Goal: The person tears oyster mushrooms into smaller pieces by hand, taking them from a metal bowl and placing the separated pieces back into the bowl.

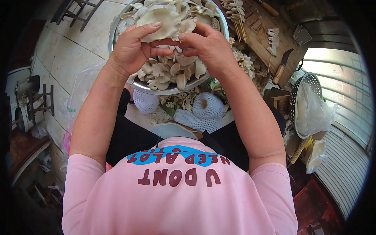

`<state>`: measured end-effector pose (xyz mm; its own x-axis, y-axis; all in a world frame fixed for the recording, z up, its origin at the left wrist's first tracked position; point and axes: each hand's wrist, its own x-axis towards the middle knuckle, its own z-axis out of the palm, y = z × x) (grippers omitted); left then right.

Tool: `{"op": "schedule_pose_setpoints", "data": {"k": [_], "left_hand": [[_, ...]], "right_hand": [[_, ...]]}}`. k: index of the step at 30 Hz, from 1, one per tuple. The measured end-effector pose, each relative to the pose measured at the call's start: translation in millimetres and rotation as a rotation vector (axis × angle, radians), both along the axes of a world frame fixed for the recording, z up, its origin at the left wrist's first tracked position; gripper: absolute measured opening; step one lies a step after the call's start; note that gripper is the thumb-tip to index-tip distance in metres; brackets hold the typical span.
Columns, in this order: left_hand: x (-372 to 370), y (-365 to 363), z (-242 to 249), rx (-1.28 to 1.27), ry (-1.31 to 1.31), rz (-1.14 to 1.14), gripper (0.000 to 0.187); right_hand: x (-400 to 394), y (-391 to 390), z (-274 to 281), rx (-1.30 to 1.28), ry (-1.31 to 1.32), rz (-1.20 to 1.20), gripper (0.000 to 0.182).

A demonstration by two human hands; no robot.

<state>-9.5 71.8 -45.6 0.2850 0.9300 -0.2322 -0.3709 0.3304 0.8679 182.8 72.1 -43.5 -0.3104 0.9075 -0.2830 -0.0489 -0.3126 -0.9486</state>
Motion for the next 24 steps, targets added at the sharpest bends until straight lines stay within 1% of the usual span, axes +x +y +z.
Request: {"op": "schedule_pose_setpoints", "data": {"k": [2, 3, 5, 6, 8, 9, 10, 11, 12, 13, 14, 15, 16, 17, 18, 19, 21, 22, 24], "left_hand": [[-6, 3, 0, -0.131, 0.104, 0.039, 0.049], [-7, 5, 2, -0.131, 0.101, 0.041, 0.049], [-10, 9, 8, -0.087, 0.697, 0.065, 0.031], [-12, 10, 2, -0.088, 0.696, 0.067, 0.031], [-16, 10, -15, 0.667, 1.585, 0.226, 0.055], [-14, 9, -11, 0.665, 1.586, 0.225, 0.055], [-10, 7, -1, 0.829, 1.623, 0.324, 0.055], [-6, 4, 9, 0.996, 1.652, 0.424, 0.055], [-3, 1, 19, 0.993, 1.652, 0.423, 0.055], [0, -4, 29, 0.811, 1.406, 0.299, 0.052], [3, -6, 34, 0.63, 1.156, 0.184, 0.049], [6, -6, 29, 0.627, 1.156, 0.187, 0.049], [9, -6, 21, 0.523, 0.868, 0.072, 0.046], [11, -6, 16, 0.416, 0.578, -0.038, 0.043], [12, -7, 16, 0.294, 0.641, -0.121, 0.037], [12, -6, 14, 0.294, 0.641, -0.121, 0.037], [13, -5, 8, 0.188, 0.526, -0.062, 0.033], [14, -5, 6, 0.187, 0.527, -0.062, 0.033], [15, -6, 5, 0.119, 0.35, 0.004, 0.029]], "right_hand": [[5, 4, -4, -0.129, 0.071, -0.089, 0.033], [7, 6, -4, -0.129, 0.069, -0.088, 0.033], [11, 10, -3, -0.141, 0.122, -0.223, 0.032], [13, 11, -3, -0.106, 0.108, -0.221, 0.034], [14, 12, -2, -0.104, 0.066, -0.197, 0.035], [16, 12, -1, -0.101, 0.025, -0.176, 0.036], [17, 12, -1, -0.103, 0.026, -0.174, 0.036], [19, 12, -1, -0.086, 0.023, -0.085, 0.037], [20, 13, -1, -0.07, 0.019, 0.005, 0.038], [18, 10, 1, -0.073, 0.018, 0.007, 0.038], [13, 6, 6, 0.008, -0.035, 0.023, 0.039], [10, 2, 10, 0.09, -0.087, 0.04, 0.04], [7, 1, 12, 0.089, -0.089, 0.043, 0.04], [5, -1, 14, 0.139, -0.125, 0.045, 0.041], [4, -2, 15, 0.191, -0.161, 0.047, 0.043], [5, -1, 11, 0.19, -0.162, 0.048, 0.043], [7, 2, 1, 0.25, -0.105, -0.01, 0.045], [7, 3, 1, 0.249, -0.105, -0.01, 0.045], [8, 5, 2, 0.146, 0.016, -0.081, 0.042]]}}
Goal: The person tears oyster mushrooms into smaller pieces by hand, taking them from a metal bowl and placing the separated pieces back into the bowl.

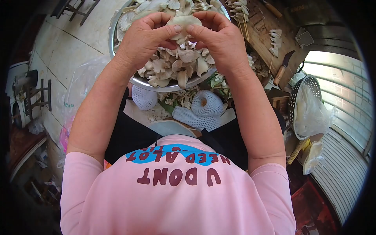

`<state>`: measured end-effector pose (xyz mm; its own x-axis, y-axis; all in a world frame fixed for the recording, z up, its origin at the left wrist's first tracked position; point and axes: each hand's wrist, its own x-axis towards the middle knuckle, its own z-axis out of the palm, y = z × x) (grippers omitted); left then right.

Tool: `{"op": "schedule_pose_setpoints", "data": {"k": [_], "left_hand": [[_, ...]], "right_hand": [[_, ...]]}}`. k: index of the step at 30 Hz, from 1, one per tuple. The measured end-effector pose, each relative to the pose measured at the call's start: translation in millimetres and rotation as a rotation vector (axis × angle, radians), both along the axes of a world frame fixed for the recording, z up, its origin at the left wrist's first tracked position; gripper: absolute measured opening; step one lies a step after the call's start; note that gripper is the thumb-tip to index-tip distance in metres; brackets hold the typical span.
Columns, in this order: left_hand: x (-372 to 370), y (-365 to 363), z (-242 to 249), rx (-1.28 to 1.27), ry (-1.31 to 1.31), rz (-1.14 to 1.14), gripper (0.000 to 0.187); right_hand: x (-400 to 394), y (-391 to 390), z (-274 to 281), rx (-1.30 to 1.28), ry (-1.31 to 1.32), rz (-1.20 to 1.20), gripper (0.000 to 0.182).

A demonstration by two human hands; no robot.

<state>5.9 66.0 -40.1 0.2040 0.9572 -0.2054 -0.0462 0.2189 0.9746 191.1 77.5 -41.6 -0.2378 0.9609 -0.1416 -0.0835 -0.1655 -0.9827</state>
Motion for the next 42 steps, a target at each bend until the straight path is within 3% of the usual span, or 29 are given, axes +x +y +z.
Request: {"op": "schedule_pose_setpoints", "data": {"k": [4, 6, 9, 16, 22, 24, 28, 30, 31, 33, 34, 39, 41, 42], "left_hand": [[3, -1, -3, -0.052, 0.007, 0.078, 0.026], [2, 1, -10, -0.106, -0.167, 0.1, 0.023], [7, -3, -4, -0.108, -0.279, 0.094, 0.024], [10, -3, -5, -0.023, -0.124, 0.134, 0.028], [-1, 4, -12, -0.171, -0.272, 0.119, 0.026], [-6, 7, -14, -0.211, -0.338, 0.164, 0.023], [-16, 15, -13, -0.246, -0.371, 0.251, 0.022], [-19, 16, -12, -0.208, -0.355, 0.28, 0.022], [-21, 16, -12, -0.208, -0.355, 0.28, 0.022], [-23, 18, -14, -0.188, -0.291, 0.211, 0.023], [-21, 18, -14, -0.189, -0.292, 0.208, 0.023], [-2, 8, -13, -0.052, -0.043, 0.073, 0.029], [10, 1, -7, -0.05, 0.023, 0.059, 0.03], [15, -1, -7, -0.015, 0.11, 0.011, 0.03]], "right_hand": [[-1, -4, 4, -0.147, 0.063, -0.059, 0.04], [-6, -8, 2, -0.038, -0.152, -0.019, 0.039], [-9, -9, -7, 0.059, -0.276, 0.005, 0.039], [-11, -9, -7, 0.037, -0.164, -0.013, 0.024], [-10, -8, -2, -0.004, -0.147, -0.068, 0.019], [-7, -6, -2, -0.066, -0.037, -0.054, 0.019], [3, -2, 5, -0.061, -0.094, -0.072, 0.019], [17, 0, 12, -0.009, -0.274, 0.152, 0.018], [25, 2, 21, -0.008, -0.274, 0.152, 0.018], [43, 2, 41, -0.007, -0.556, 0.616, 0.019], [53, 1, 41, -0.024, -0.598, 0.671, 0.02], [64, -2, 36, 0.101, -0.836, 0.464, 0.025], [55, -4, 26, 0.18, -0.472, 0.175, 0.032], [48, -7, 30, 0.162, -0.418, 0.169, 0.034]]}}
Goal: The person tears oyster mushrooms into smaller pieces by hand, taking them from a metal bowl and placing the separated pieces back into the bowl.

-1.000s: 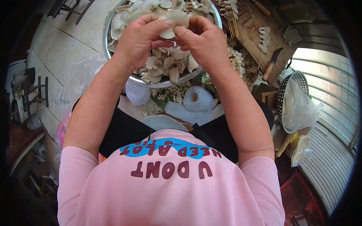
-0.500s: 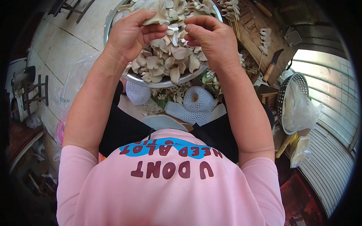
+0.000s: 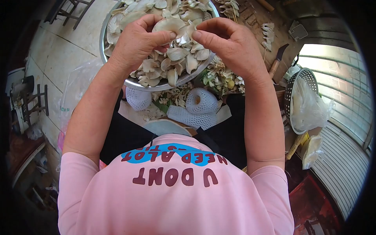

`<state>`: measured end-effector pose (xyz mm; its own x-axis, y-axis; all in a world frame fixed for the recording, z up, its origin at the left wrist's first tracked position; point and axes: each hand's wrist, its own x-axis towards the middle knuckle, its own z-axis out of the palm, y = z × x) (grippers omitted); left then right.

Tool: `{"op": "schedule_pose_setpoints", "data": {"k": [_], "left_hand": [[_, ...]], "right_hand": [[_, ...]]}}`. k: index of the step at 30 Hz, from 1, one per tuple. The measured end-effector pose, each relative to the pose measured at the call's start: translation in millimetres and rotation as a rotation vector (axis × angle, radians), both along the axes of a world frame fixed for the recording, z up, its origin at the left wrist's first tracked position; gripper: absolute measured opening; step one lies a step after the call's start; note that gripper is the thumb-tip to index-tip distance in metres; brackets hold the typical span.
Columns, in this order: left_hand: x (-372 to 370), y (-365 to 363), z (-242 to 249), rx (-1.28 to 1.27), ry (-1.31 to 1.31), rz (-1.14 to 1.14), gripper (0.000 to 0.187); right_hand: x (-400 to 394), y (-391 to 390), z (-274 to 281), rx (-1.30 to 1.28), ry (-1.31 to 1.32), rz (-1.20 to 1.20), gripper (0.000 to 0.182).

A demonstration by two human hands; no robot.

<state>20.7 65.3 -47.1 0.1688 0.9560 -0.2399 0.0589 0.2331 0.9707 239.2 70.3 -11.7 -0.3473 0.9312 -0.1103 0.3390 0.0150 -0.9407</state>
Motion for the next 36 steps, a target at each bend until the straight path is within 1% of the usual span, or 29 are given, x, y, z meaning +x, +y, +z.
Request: {"op": "schedule_pose_setpoints", "data": {"k": [1, 3, 5, 9, 11, 12, 14, 16, 17, 18, 19, 20, 24, 26, 27, 29, 30, 31, 32, 33, 34, 36], "left_hand": [[4, -3, 1, 0.032, 0.087, -0.051, 0.029], [10, -8, 5, 0.027, 0.1, -0.08, 0.027], [14, -10, 10, 0.007, 0.147, -0.134, 0.026], [8, -8, 7, -0.079, 0.096, -0.147, 0.028], [4, -6, 4, -0.115, -0.115, -0.139, 0.027], [2, -5, 4, -0.115, -0.114, -0.137, 0.027], [-1, -5, 3, -0.168, -0.269, -0.121, 0.023], [-5, -4, 3, -0.207, -0.301, -0.11, 0.021], [-8, -3, 2, -0.247, -0.334, -0.101, 0.02], [-12, -1, 3, -0.246, -0.334, -0.1, 0.02], [-17, 0, 3, -0.246, -0.393, -0.094, 0.022], [-22, 2, 3, -0.245, -0.452, -0.088, 0.024], [-34, 6, -2, -0.212, -0.451, -0.057, 0.031], [-31, 5, -2, -0.187, -0.359, -0.049, 0.035], [-27, 3, 1, -0.188, -0.359, -0.048, 0.035], [-18, -2, 9, -0.128, -0.154, -0.08, 0.044], [-15, -4, 11, -0.13, -0.155, -0.079, 0.044], [-13, -6, 13, -0.094, -0.093, -0.109, 0.048], [-13, -7, 14, -0.057, -0.03, -0.139, 0.053], [-14, -7, 14, -0.058, -0.03, -0.139, 0.053], [-15, -6, 14, -0.028, -0.064, -0.134, 0.056], [-17, -7, 15, 0.002, -0.097, -0.127, 0.059]], "right_hand": [[-6, -2, -2, -0.002, 0.0, -0.006, 0.034], [-14, -4, -8, -0.102, 0.057, -0.04, 0.033], [-17, -4, -16, -0.095, 0.079, -0.041, 0.032], [-18, 0, -21, -0.131, 0.127, -0.008, 0.031], [-18, 1, -19, -0.142, 0.145, 0.007, 0.03], [-19, 1, -17, -0.158, 0.154, -0.001, 0.03], [-20, 2, -17, -0.174, 0.163, -0.007, 0.029], [-19, 3, -17, -0.245, 0.248, -0.076, 0.028], [-18, 4, -17, -0.245, 0.247, -0.074, 0.028], [-17, 6, -17, -0.258, 0.298, -0.145, 0.028], [-16, 8, -17, -0.27, 0.349, -0.216, 0.028], [-15, 10, -18, -0.261, 0.328, -0.253, 0.028], [-16, 11, -25, -0.265, 0.297, -0.273, 0.029], [-24, 8, -28, -0.323, 0.314, -0.165, 0.032], [-27, 7, -29, -0.324, 0.314, -0.165, 0.032], [-34, 4, -30, -0.328, 0.286, -0.04, 0.036], [-37, 2, -29, -0.31, 0.263, -0.031, 0.039], [-39, 2, -29, -0.312, 0.263, -0.031, 0.039], [-40, 1, -28, -0.312, 0.198, -0.004, 0.04], [-41, 1, -27, -0.312, 0.134, 0.023, 0.04], [-41, 2, -28, -0.312, 0.134, 0.024, 0.04], [-42, 3, -29, -0.382, 0.237, -0.055, 0.038]]}}
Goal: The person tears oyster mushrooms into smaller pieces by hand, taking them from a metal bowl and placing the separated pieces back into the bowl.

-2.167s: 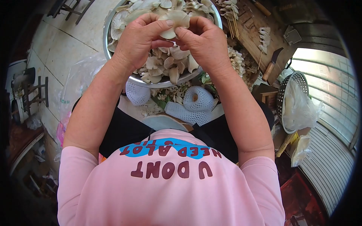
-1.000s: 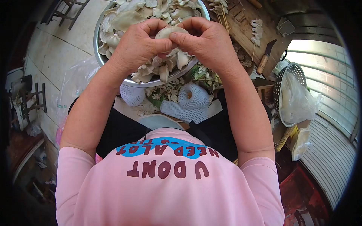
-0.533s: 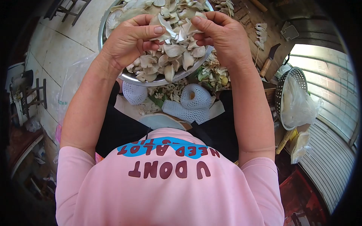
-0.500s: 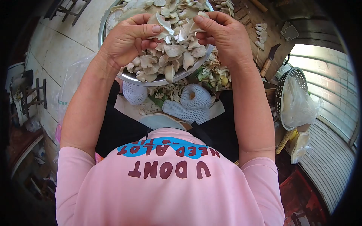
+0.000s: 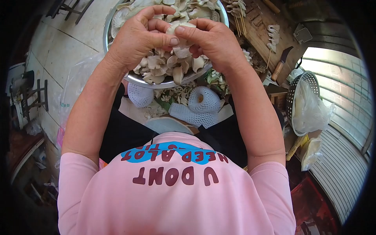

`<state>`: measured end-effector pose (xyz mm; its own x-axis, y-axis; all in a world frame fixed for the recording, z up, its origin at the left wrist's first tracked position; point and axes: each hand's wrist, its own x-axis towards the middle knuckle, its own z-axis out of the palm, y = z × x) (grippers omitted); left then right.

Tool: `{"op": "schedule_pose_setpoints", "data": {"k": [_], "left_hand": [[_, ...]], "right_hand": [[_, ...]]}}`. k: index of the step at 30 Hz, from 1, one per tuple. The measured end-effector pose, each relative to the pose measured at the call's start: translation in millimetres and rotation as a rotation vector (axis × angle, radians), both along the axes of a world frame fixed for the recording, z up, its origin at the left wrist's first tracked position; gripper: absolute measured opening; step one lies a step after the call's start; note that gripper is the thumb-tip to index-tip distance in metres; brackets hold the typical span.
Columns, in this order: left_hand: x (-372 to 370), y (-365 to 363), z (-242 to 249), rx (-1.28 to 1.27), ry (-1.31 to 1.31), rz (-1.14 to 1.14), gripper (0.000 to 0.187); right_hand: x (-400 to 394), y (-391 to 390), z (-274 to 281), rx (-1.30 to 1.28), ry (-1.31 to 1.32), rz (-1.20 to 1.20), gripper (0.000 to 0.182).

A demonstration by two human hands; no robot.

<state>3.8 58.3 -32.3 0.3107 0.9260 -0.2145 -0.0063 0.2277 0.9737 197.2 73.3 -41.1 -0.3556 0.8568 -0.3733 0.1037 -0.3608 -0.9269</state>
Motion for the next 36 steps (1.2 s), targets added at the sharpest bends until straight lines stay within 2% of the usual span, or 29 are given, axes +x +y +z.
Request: {"op": "schedule_pose_setpoints", "data": {"k": [3, 5, 6, 8, 12, 14, 18, 21, 23, 25, 26, 28, 30, 32, 34, 36], "left_hand": [[-3, 4, -12, 0.0, -0.005, 0.068, 0.056], [-9, 18, -46, 0.439, -0.586, -0.169, 0.053], [-9, 15, -36, 0.44, -0.586, -0.168, 0.053], [-8, 5, -2, -0.27, -0.454, 0.116, 0.061], [-10, 4, 3, -0.295, -0.517, 0.103, 0.058], [-11, 5, 0, -0.276, -0.638, 0.085, 0.057], [-12, 10, -7, -0.257, -0.636, 0.149, 0.055], [-23, 19, -15, -0.236, -0.568, 0.235, 0.048], [-30, 23, -19, -0.188, -0.413, 0.247, 0.036], [-29, 24, -14, -0.154, -0.348, 0.25, 0.032], [-29, 25, -11, -0.121, -0.284, 0.252, 0.029], [-32, 27, -8, -0.107, -0.209, 0.314, 0.028], [-37, 29, -8, -0.089, -0.131, 0.377, 0.027], [-47, 31, -9, 0.04, 0.017, 0.454, 0.024], [-57, 34, -12, 0.076, 0.125, 0.438, 0.023], [-58, 34, -13, 0.113, 0.231, 0.419, 0.022]], "right_hand": [[0, 0, 2, -0.058, 0.11, -0.027, 0.036], [0, 1, 3, -0.091, 0.166, -0.031, 0.034], [0, 2, 3, -0.123, 0.223, -0.035, 0.032], [0, 2, 2, -0.135, 0.267, -0.038, 0.031], [-3, 1, 0, -0.155, 0.361, -0.101, 0.027], [-1, 3, -1, -0.169, 0.409, -0.104, 0.026], [6, 8, -5, -0.174, 0.443, -0.201, 0.024], [16, 17, -9, -0.074, 0.298, -0.267, 0.022], [18, 18, -10, -0.057, 0.199, -0.296, 0.028], [17, 18, -12, -0.022, -0.043, -0.205, 0.038], [16, 17, -11, -0.022, -0.042, -0.204, 0.038], [10, 13, -6, 0.125, -0.291, -0.138, 0.044], [10, 13, -8, 0.182, -0.326, -0.158, 0.044], [10, 14, -12, 0.239, -0.357, -0.175, 0.043], [12, 15, -15, 0.531, -0.472, -0.206, 0.04], [8, 14, -16, 0.611, -0.492, -0.196, 0.038]]}}
